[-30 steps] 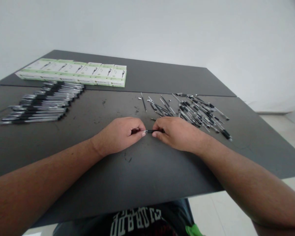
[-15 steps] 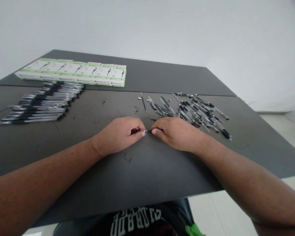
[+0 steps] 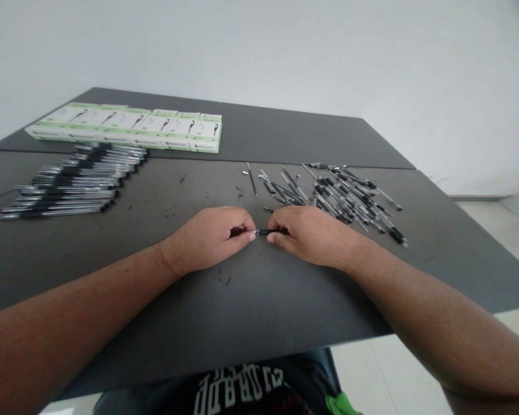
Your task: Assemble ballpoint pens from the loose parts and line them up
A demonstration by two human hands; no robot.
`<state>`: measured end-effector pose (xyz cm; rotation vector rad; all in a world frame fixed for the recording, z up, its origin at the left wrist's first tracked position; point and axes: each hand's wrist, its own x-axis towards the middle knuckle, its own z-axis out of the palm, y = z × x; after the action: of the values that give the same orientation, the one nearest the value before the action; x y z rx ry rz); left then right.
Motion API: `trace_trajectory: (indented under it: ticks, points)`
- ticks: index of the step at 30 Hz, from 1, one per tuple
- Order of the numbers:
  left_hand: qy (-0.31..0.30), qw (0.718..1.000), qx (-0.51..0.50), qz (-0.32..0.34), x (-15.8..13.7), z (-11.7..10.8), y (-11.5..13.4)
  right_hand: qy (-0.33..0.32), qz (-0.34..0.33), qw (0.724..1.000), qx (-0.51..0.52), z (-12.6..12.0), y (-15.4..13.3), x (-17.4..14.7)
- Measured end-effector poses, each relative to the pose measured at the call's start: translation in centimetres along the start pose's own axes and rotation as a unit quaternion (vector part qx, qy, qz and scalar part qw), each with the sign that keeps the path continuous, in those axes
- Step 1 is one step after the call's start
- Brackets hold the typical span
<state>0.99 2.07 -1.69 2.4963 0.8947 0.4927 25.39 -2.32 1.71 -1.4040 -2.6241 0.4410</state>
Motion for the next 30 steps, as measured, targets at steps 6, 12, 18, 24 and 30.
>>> trace_trajectory:
  ticks: [6,12,18,24,30]
  points:
    - [0.006,1.0,-0.002,0.002,-0.03,0.12,-0.08,0.015,0.001,1.0,0.025,0.09,0.05,-0.04]
    - [0.003,1.0,0.0,0.009,-0.06,0.16,-0.2,-0.008,-0.01,1.0,-0.005,-0.18,-0.15,-0.02]
    - [0.002,1.0,-0.001,0.004,-0.06,0.08,-0.13,0.015,0.01,1.0,0.018,-0.15,-0.12,-0.02]
    - [-0.001,1.0,0.003,0.005,0.02,0.14,-0.1,-0.004,-0.022,1.0,-0.007,0.04,0.02,0.0]
    - [0.001,1.0,0.005,0.011,-0.06,0.11,-0.08,0.008,0.001,1.0,0.004,0.04,0.05,-0.03]
